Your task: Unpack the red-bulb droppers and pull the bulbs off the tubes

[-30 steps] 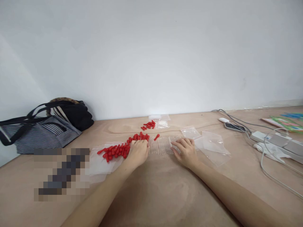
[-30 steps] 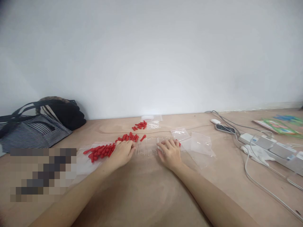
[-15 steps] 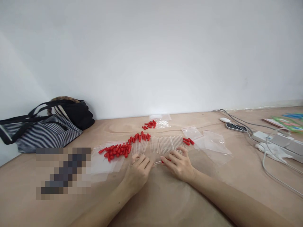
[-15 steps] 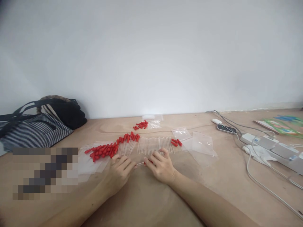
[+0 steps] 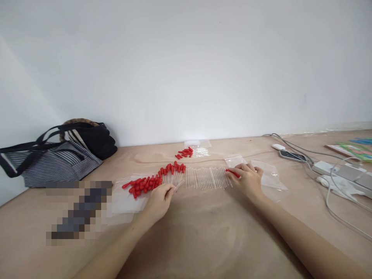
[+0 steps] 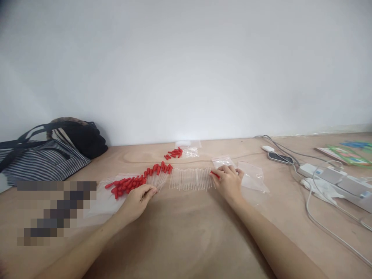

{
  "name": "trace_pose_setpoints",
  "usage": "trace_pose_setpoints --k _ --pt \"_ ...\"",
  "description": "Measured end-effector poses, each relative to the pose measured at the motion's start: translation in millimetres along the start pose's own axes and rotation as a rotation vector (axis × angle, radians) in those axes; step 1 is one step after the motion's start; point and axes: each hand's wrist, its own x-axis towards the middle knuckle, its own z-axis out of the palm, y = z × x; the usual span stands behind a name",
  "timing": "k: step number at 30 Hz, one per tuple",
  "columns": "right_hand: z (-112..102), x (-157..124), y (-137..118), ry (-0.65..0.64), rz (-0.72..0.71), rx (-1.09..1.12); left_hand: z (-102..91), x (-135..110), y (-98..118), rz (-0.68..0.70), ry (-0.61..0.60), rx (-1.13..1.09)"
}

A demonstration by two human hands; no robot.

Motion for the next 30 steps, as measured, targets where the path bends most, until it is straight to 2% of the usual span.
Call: trace_pose_setpoints --k 4,10,20,30 --pt "10.1 1.5 6.8 -0.174 0.086 -0.084 5.5 26.0 4.2 -0.095 -0.065 0.001" --pt "15.4 4.2 3.0 -0.306 0.134 -0.204 25.1 63.3 16.3 -0.176 -0.083 0.037" --pt "8.5 7.9 -1.2 -0.378 0.188 -0.323 48.5 97.9 45.7 -0.228 -0.110 0.183" --pt "9.4 5.8 0.1 -0.376 0.175 -0.317 53.4 103.2 46.1 -0.214 -0.084 0.274"
